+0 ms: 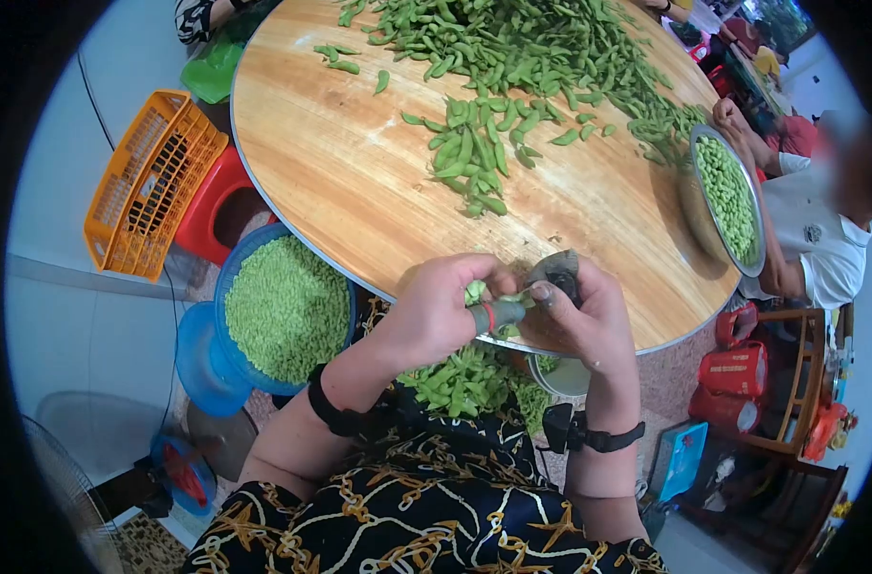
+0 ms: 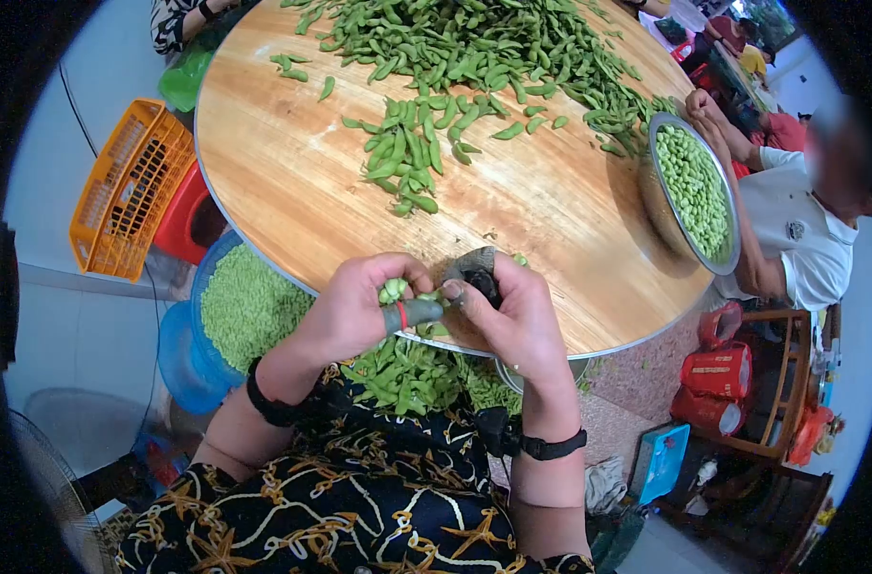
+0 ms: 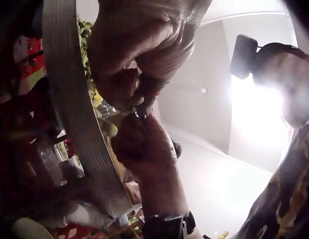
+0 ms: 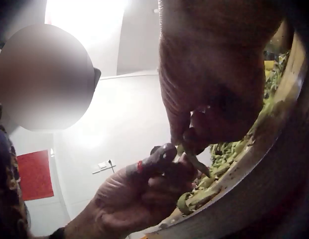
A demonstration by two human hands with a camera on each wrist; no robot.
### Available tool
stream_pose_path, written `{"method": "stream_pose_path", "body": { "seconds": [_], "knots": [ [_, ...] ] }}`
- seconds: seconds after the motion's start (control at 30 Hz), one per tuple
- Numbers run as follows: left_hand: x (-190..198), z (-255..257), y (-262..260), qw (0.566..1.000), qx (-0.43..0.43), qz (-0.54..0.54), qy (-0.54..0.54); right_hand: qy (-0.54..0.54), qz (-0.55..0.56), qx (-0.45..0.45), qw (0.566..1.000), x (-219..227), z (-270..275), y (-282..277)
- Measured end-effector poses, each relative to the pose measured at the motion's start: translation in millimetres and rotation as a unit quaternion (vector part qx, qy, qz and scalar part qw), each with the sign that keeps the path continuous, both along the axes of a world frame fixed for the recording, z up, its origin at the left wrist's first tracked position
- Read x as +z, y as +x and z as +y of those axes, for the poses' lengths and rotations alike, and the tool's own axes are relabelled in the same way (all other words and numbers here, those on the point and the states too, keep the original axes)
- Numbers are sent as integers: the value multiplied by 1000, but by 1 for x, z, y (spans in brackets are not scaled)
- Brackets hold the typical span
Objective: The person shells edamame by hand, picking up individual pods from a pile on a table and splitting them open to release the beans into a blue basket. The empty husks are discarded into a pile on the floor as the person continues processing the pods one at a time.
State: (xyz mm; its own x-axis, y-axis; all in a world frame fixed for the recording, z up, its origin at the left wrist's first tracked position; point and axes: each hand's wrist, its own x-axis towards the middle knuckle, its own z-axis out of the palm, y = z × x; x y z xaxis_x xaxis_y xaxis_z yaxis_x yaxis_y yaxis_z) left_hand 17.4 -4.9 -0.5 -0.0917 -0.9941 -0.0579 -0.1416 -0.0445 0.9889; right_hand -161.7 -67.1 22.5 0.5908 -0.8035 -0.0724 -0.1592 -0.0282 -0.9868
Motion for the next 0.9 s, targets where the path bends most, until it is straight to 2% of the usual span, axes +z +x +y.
{"method": "stream_pose_path", "body": {
  "seconds": [0.13, 0.2, 0.23, 0.3, 0.33, 0.4, 0.43, 0.5, 0.53, 0.6, 0.63, 0.73, 0.77, 0.83, 0.9],
  "knots": [
    [-3, 2, -1, 999, 15, 8, -40, 25, -67, -48, 996, -2, 8, 8],
    [-3, 3, 3, 982, -19, 169, 76, 118, -131, -47, 983, 1, 11, 8],
    [-3, 3, 4, 982, -19, 170, 76, 118, -131, -46, 983, 1, 12, 9],
    [-3, 4, 5, 930, -46, 345, 117, 194, -207, -71, 956, 0, 15, 11],
    [-2, 3, 6, 930, -46, 346, 116, 194, -206, -71, 956, 1, 15, 11],
    [2, 3, 5, 965, 73, 245, 64, 107, -169, -153, 968, 4, 16, 10],
    [7, 5, 4, 965, 72, 245, 64, 107, -169, -153, 968, 4, 17, 10],
    [17, 11, -2, 994, 92, 36, -51, 27, -124, -130, 983, 5, 18, 10],
    [16, 12, -5, 994, 92, 37, -51, -13, -101, -117, 988, 6, 18, 11],
    [14, 14, -9, 997, 45, 14, -55, -26, -93, -108, 989, 5, 25, 16],
    [11, 14, -10, 996, 52, 40, -53, -6, -96, -93, 991, 5, 26, 17],
    [8, 15, -7, 999, 32, 23, -36, 15, -102, -75, 992, 0, 28, 18],
    [10, 15, -4, 999, 33, 24, -36, 56, -117, -85, 988, -1, 30, 21],
    [17, 15, 2, 996, 3, 70, 62, 96, -132, -94, 982, 1, 30, 23],
    [6, 14, 9, 993, -2, 103, 60, 144, -91, -5, 985, 7, 21, 21]
  ]
}}
